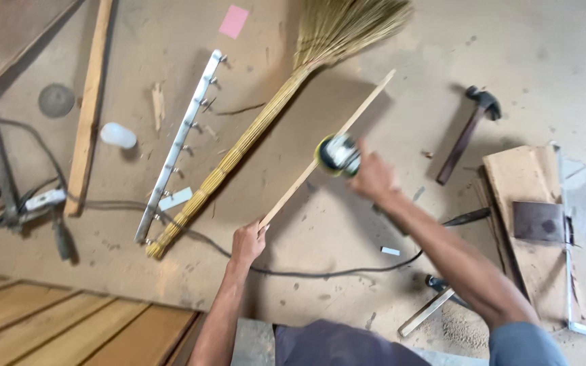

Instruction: The person applies adhesive from a small bottle to a wooden board, spreads it with their finger, and then uses a power sander to smooth the surface of the board.

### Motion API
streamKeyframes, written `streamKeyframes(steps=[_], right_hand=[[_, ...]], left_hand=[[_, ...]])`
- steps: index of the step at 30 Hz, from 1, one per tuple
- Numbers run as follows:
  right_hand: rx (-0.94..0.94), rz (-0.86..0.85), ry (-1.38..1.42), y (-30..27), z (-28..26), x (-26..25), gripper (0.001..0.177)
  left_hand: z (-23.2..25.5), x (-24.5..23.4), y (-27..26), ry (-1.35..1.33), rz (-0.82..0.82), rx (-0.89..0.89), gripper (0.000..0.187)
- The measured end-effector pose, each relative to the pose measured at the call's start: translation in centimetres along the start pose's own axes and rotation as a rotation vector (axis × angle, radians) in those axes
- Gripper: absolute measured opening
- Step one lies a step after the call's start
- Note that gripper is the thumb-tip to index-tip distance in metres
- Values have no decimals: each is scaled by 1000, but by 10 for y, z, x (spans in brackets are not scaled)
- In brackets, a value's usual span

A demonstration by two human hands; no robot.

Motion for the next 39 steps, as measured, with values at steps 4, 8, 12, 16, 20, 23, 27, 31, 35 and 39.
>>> streamKeyframes(steps=[4,8,12,16,20,23,27,31,35,39], right_hand=[[-165,-61,-2,2,8,24,91],[-120,-18,7,29,32,15,87],[-27,91,36,42,38,-52,90],[106,159,18,91,94,-73,87],[178,312,-36,136,150,-98,88],[178,342,115,142,165,-95,89],[170,314,133,134,152,-80,93],[33,309,192,100,109,-70,81],[-42,192,101,64,70,-49,86],[-91,85,31,36,51,0,96]], left_hand=[[-4,5,2,-12,-25,-11,33],[-8,5,1,-35,-27,-30,33],[-15,14,3,-47,-19,-35,36],[-17,16,0,-27,-29,-49,35],[-6,6,-4,-22,-31,-56,30],[-5,6,-6,-5,1,-47,25],[6,-3,-1,64,17,-34,22],[-1,2,-4,57,42,-3,20],[3,-2,-6,28,2,-49,22],[8,-7,-7,20,7,-41,24]])
Point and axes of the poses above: each hand's wrist, its own y-axis towards the middle knuckle, its own x-axis out of the palm, z = x × y, the point moved 5 cm from there along y, towards the middle knuckle, and after that the axes turned 15 degrees about -x, right-handed, at the moved point
